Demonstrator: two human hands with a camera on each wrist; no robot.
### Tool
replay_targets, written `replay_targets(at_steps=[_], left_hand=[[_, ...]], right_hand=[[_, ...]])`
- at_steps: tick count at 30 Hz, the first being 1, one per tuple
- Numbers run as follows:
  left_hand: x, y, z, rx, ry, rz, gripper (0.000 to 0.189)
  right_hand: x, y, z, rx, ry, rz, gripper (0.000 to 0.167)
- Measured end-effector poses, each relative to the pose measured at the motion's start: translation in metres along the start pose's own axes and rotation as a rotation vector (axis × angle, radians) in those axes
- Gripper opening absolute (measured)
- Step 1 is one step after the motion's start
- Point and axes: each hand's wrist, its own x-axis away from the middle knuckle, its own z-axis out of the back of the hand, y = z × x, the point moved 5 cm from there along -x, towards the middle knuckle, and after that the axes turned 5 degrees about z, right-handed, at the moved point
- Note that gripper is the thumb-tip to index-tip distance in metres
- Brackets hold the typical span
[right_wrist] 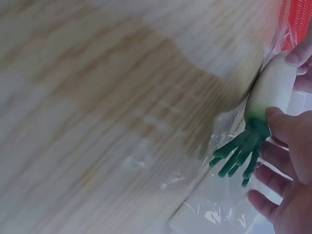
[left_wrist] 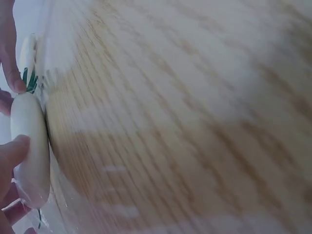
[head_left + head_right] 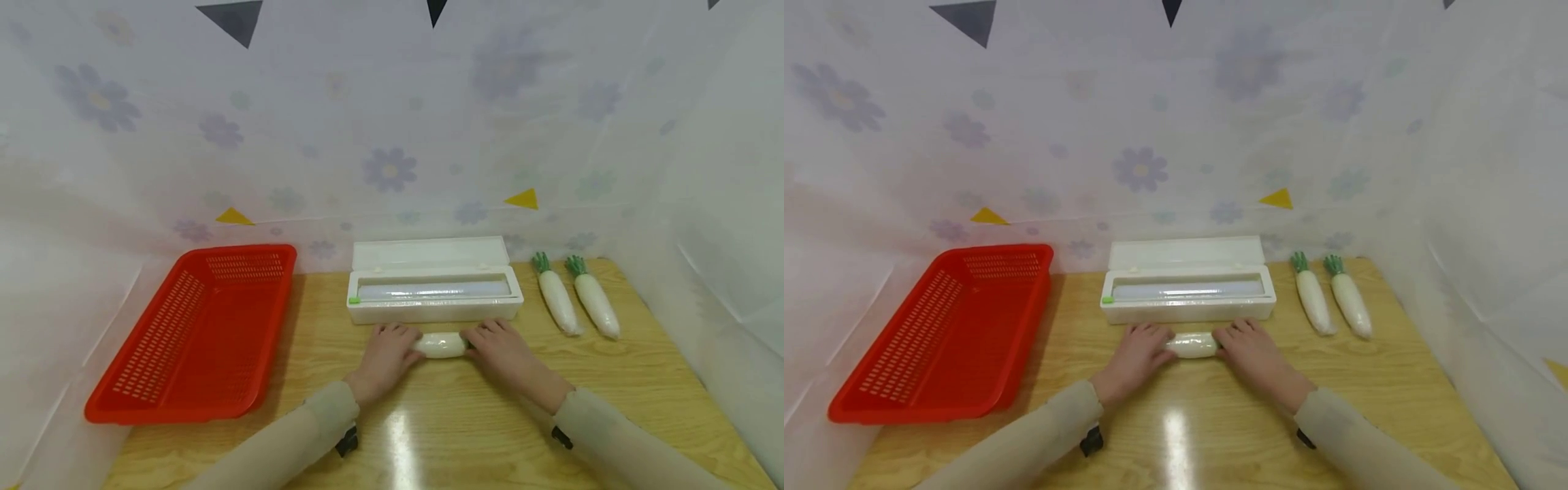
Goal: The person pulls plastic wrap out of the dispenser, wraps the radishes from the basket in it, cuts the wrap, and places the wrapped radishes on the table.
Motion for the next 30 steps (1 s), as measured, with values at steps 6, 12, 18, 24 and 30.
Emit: replay_targets(at_steps=[6,12,18,24,30], left_hand=[[-0.001,-0.005,0.001,-0.007,0.048,-0.041,0.042],[-0.007,-0.012,0.003,0.047,0.046,-0.033,0.041],[-0.007,-0.015,0.002,0.053,0.034,-0.025,0.034],[-0.001,-0.014,0.006,0.025,0.079,-0.067,0.038],[0.002,-0.015,0.005,0.036,0.087,-0.085,0.038]], right_hand=[[-0.001,0.0,0.0,0.044,0.013,0.0,0.036],[-0.002,-0.001,-0.002,0.113,-0.01,-0.009,0.036],[-0.003,-0.003,0.001,0.13,-0.047,-0.073,0.039],[-0.002,-0.003,0.001,0.19,-0.053,-0.111,0.056],[0.002,-0.001,0.0,0.19,-0.024,-0.111,0.06]])
